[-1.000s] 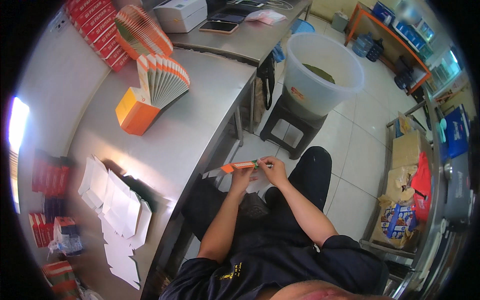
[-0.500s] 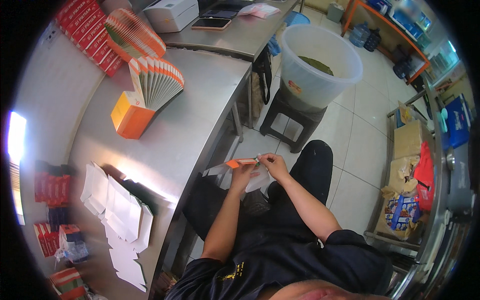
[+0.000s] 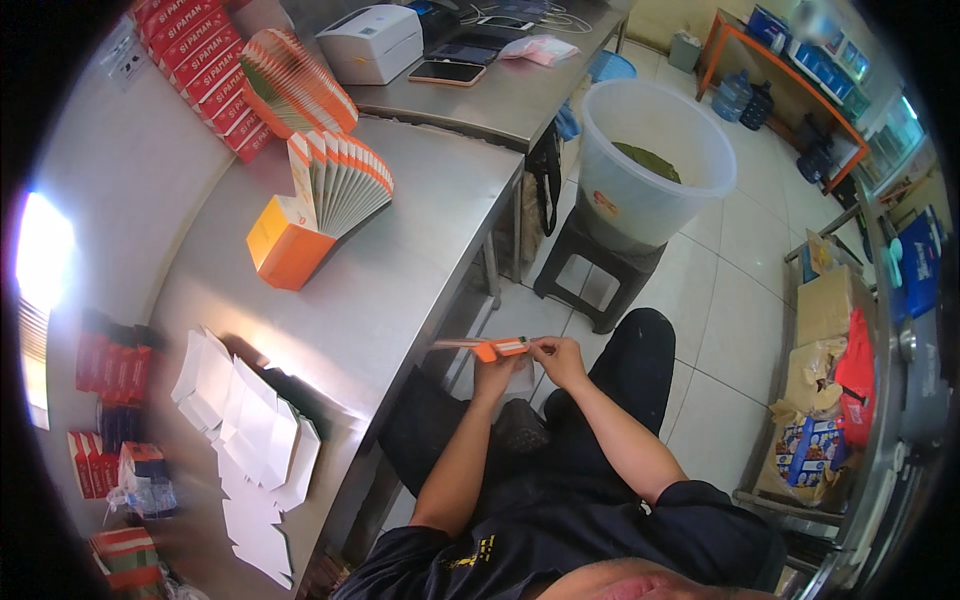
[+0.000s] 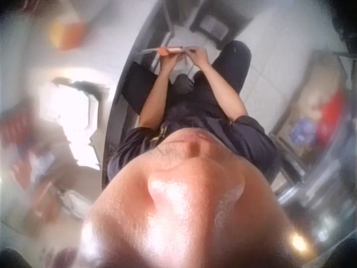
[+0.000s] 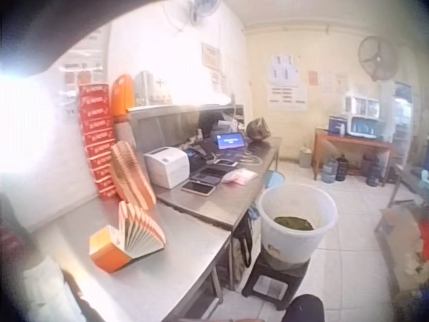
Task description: The person sits at a metal table and repeatedly folds flat paperboard pieces into small rectangular boxes, then stacks the finished boxes on the table. The person handles each piece one at a time, folding edges and pressing seams to form the box shape.
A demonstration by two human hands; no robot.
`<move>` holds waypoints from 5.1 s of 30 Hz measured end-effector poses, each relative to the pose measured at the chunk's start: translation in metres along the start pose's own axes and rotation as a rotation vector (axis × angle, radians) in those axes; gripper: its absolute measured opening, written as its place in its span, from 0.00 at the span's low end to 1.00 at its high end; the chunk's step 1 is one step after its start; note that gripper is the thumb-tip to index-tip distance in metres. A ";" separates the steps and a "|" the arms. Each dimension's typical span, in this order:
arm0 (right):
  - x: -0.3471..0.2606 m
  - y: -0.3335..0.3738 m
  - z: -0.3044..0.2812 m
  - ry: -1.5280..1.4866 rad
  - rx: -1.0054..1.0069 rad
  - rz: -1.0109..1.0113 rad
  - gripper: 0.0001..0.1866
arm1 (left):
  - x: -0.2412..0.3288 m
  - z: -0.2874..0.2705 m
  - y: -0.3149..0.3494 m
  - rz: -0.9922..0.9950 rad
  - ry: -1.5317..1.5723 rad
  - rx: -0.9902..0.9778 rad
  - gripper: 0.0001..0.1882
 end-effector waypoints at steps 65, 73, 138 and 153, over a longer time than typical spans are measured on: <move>0.015 0.001 0.003 -0.566 -0.212 0.412 0.13 | 0.022 0.001 0.013 -0.028 0.029 0.004 0.23; 0.008 0.000 0.003 -0.494 -0.151 0.263 0.12 | 0.023 0.004 0.014 0.022 0.090 -0.024 0.23; -0.020 0.005 -0.002 -0.259 0.104 -0.137 0.08 | 0.025 0.009 0.016 -0.004 0.307 0.002 0.09; -0.018 0.002 -0.006 -0.171 -0.003 -0.091 0.10 | 0.040 -0.004 0.020 0.187 -0.232 0.093 0.12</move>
Point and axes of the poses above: each hand's wrist, its own y-axis away from the middle knuckle, its own z-axis out of the palm, x = y × z, the point moved 4 cm from there along -y, towards the middle knuckle, and after that the axes turned 3 degrees about -y, right-handed, at the moved point
